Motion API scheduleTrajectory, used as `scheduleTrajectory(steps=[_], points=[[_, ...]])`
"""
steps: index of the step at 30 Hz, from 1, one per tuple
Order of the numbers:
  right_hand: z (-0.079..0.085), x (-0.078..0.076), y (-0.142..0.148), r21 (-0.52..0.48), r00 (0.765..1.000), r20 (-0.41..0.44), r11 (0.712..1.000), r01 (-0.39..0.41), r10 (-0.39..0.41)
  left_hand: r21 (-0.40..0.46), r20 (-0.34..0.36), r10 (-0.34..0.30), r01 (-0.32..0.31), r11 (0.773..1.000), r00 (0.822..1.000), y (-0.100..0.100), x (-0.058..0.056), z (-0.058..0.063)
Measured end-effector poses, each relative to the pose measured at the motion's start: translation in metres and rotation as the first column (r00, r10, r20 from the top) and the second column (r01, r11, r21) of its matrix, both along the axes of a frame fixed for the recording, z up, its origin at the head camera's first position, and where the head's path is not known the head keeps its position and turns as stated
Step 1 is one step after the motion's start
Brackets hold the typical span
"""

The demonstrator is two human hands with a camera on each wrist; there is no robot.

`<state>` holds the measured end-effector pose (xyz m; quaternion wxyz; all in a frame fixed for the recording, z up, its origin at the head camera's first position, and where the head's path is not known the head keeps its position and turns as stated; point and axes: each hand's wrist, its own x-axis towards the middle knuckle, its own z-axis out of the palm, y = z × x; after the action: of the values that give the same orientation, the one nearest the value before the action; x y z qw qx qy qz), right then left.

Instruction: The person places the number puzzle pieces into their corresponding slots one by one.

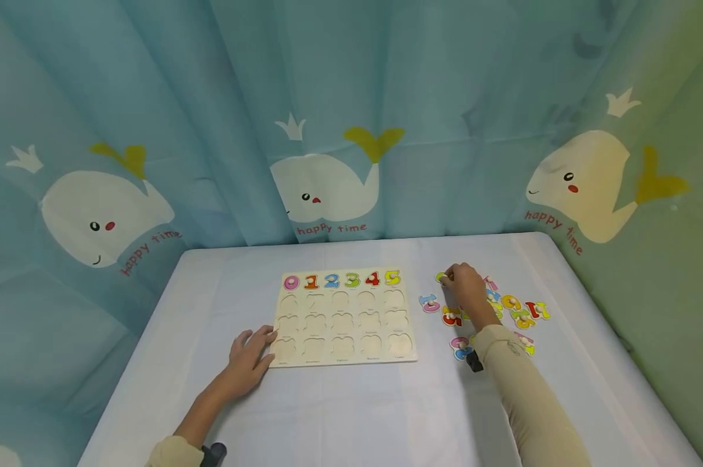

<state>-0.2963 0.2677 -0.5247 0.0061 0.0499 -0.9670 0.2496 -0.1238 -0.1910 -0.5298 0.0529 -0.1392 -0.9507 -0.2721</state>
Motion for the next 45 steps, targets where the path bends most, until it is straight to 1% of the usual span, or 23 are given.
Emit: scheduleTrajectory(steps=[2, 5, 9, 11, 13, 15, 16, 17, 20, 22, 25, 29, 30, 31, 34, 37, 38, 39, 40, 42, 45], points=[[-0.001, -0.002, -0.005, -0.004, 1.000, -0.007, 1.000, -0.019, 0.019, -0.003, -0.008, -0.003, 0.003, 1.000, 1.000, 0.000, 0.000, 0.001], [0.000, -0.003, -0.015, -0.031, 0.996, -0.011, 0.995, -0.090, 0.089, -0.013, -0.007, 0.006, -0.006, 1.000, 1.000, 0.000, -0.001, 0.002], [0.001, -0.003, -0.033, -0.051, 0.982, -0.042, 0.981, -0.189, 0.186, -0.028, 0.018, 0.020, -0.020, 0.999, 1.000, 0.000, -0.002, 0.002], [0.002, -0.002, -0.043, -0.055, 0.971, -0.074, 0.971, -0.231, 0.227, -0.030, 0.024, 0.020, -0.020, 0.999, 0.999, 0.001, -0.003, 0.002], [0.003, 0.000, -0.055, -0.054, 0.955, -0.112, 0.958, -0.282, 0.275, -0.032, 0.026, 0.019, -0.018, 0.999, 0.999, 0.001, -0.003, 0.002], [0.003, 0.004, -0.067, -0.036, 0.930, -0.148, 0.938, -0.344, 0.336, -0.033, 0.029, 0.019, -0.018, 0.999, 0.999, 0.000, -0.004, 0.002], [0.003, 0.006, -0.073, -0.025, 0.914, -0.160, 0.924, -0.381, 0.373, -0.032, 0.032, 0.020, -0.019, 0.999, 0.999, 0.000, -0.004, 0.002], [0.003, 0.009, -0.079, -0.019, 0.898, -0.165, 0.909, -0.416, 0.407, -0.033, 0.035, 0.020, -0.019, 0.999, 0.999, 0.000, -0.004, 0.002], [-0.001, 0.015, -0.096, -0.001, 0.863, -0.147, 0.873, -0.488, 0.483, -0.031, 0.041, 0.023, -0.022, 0.999, 0.999, 0.000, -0.004, 0.001], [-0.002, 0.019, -0.103, -0.015, 0.851, -0.122, 0.856, -0.516, 0.511, -0.029, 0.044, 0.021, -0.019, 0.999, 0.999, 0.001, -0.004, 0.001], [-0.005, 0.024, -0.109, -0.027, 0.843, -0.107, 0.846, -0.532, 0.527, -0.021, 0.049, 0.010, -0.009, 1.000, 0.999, 0.002, -0.004, -0.001], [-0.008, 0.029, -0.108, 0.028, 0.831, -0.146, 0.842, -0.538, 0.536, -0.021, 0.051, 0.000, 0.002, 1.000, 0.999, 0.001, -0.004, -0.004], [-0.009, 0.030, -0.107, 0.046, 0.823, -0.165, 0.838, -0.544, 0.543, -0.021, 0.048, 0.003, -0.002, 1.000, 0.999, 0.001, -0.003, -0.004], [-0.010, 0.031, -0.107, 0.059, 0.813, -0.184, 0.831, -0.553, 0.553, -0.019, 0.046, 0.009, -0.008, 1.000, 0.999, 0.000, -0.003, -0.004], [-0.011, 0.033, -0.105, 0.088, 0.755, -0.253, 0.792, -0.604, 0.604, -0.018, 0.036, 0.027, -0.026, 0.999, 0.999, -0.001, -0.002, -0.002], [-0.012, 0.035, -0.104, 0.141, 0.677, -0.316, 0.738, -0.659, 0.665, -0.016, 0.035, 0.021, -0.021, 1.000, 0.999, -0.001, -0.002, -0.002], [-0.012, 0.036, -0.104, 0.164, 0.654, -0.328, 0.723, -0.671, 0.682, -0.016, 0.037, 0.017, -0.016, 1.000, 0.999, -0.001, -0.002, -0.002], [-0.013, 0.037, -0.104, 0.181, 0.638, -0.332, 0.711, -0.680, 0.695, -0.017, 0.038, 0.014, -0.013, 1.000, 0.999, -0.001, -0.002, -0.002], [-0.013, 0.038, -0.104, 0.198, 0.625, -0.330, 0.699, -0.687, 0.707, -0.014, 0.039, 0.011, -0.011, 1.000, 0.999, 0.000, -0.002, -0.003], [-0.014, 0.041, -0.104, 0.211, 0.608, -0.315, 0.678, -0.704, 0.729, -0.011, 0.042, 0.013, -0.013, 1.000, 0.999, 0.000, -0.002, -0.003], [-0.014, 0.045, -0.108, 0.226, 0.603, -0.281, 0.662, -0.714, 0.746, -0.013, 0.050, 0.027, -0.027, 1.000, 0.998, 0.000, -0.002, -0.002]])
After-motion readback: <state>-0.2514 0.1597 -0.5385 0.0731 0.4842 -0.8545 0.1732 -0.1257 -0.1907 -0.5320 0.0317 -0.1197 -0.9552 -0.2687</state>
